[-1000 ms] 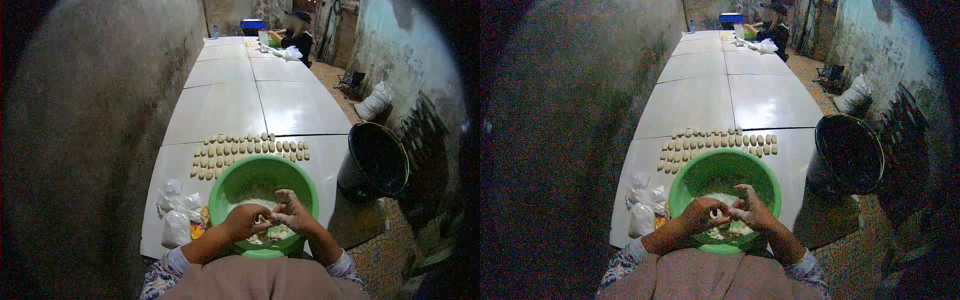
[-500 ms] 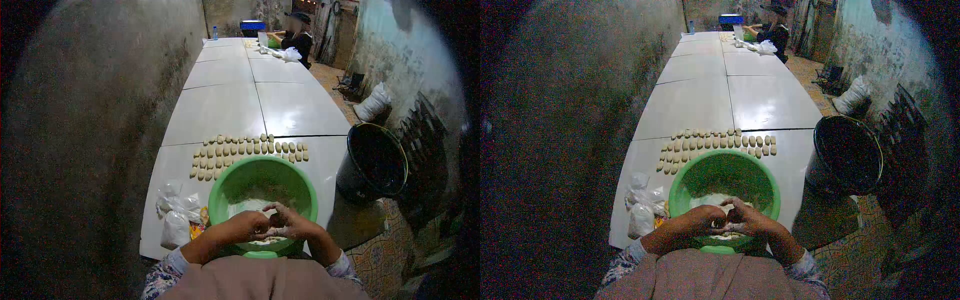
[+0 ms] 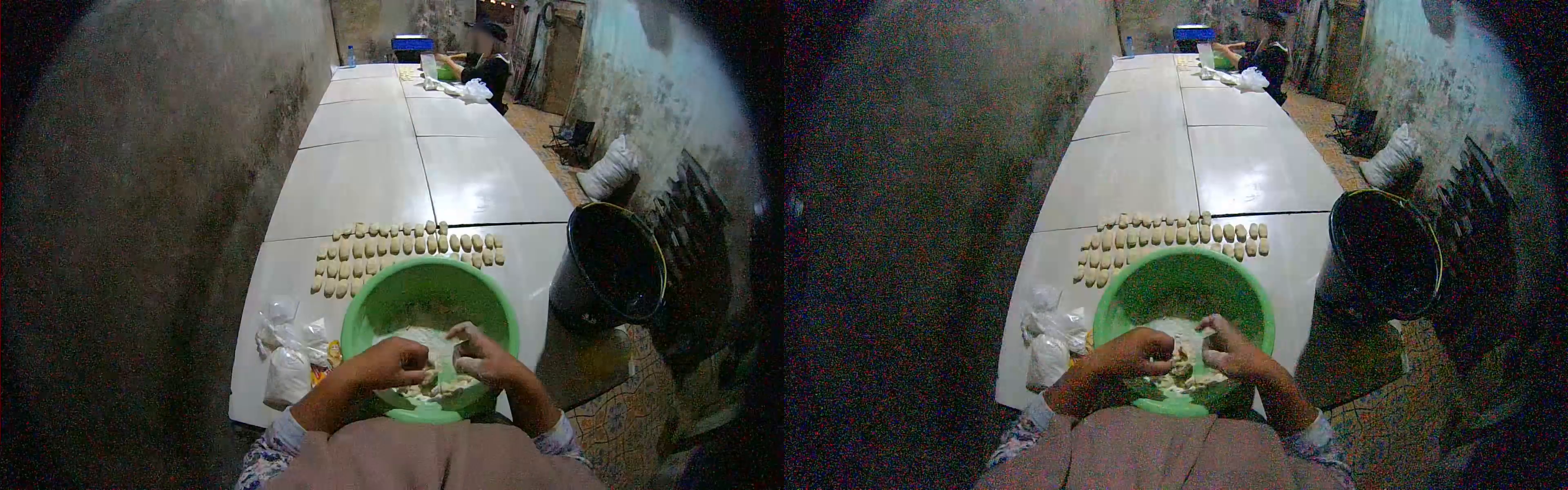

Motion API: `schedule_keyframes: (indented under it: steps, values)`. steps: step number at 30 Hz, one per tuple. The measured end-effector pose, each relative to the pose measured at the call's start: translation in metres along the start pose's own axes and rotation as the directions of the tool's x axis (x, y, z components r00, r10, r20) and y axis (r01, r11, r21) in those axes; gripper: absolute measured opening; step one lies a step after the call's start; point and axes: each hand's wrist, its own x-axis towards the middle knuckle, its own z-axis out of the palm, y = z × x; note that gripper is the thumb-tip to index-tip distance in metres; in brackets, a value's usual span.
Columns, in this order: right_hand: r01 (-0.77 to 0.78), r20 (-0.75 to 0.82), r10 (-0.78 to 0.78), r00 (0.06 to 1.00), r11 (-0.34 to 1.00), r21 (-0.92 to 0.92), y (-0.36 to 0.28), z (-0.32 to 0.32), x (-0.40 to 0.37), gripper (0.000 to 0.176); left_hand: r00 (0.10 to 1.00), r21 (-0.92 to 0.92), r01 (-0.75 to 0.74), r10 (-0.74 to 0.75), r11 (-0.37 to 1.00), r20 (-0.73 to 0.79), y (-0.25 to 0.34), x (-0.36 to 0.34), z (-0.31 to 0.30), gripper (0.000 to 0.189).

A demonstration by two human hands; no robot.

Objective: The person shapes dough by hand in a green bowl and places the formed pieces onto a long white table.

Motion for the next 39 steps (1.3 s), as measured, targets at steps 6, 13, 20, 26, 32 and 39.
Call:
schedule_keyframes:
  steps: [6,13,20,26,32,39]
  values:
    - [0.253,-0.056,-0.284,0.957,0.915,-0.315,0.019,0.008,0.015,0.028,0.997,0.138,0.039,-0.029,0.99,-0.068,-0.004,0.003,0.01,0.023]
    - [0.377,-0.095,-0.395,0.914,0.911,-0.166,0.04,0.008,0.022,0.015,0.996,0.176,0.076,-0.069,0.981,-0.05,-0.005,-0.002,0.01,0.028]
    - [-0.094,-0.338,-0.057,0.94,0.905,-0.414,-0.012,0.01,0.003,0.053,0.994,0.144,0.063,-0.049,0.988,-0.1,-0.019,0.004,0.014,0.018]
    - [-0.105,-0.383,-0.044,0.923,0.928,-0.357,-0.007,0.012,0.004,0.044,0.984,0.182,0.077,-0.046,0.98,-0.172,-0.012,0.003,0.011,0.014]
    - [0.192,-0.223,-0.178,0.958,0.98,0.043,0.016,0.011,0.015,0.025,0.982,0.243,0.145,-0.109,0.959,-0.157,-0.015,0.004,0.012,0.017]
    - [0.202,-0.272,-0.318,0.908,0.902,-0.382,0.011,0.012,0.011,0.014,0.955,0.207,0.151,-0.089,0.967,-0.282,-0.015,0.005,0.012,0.014]
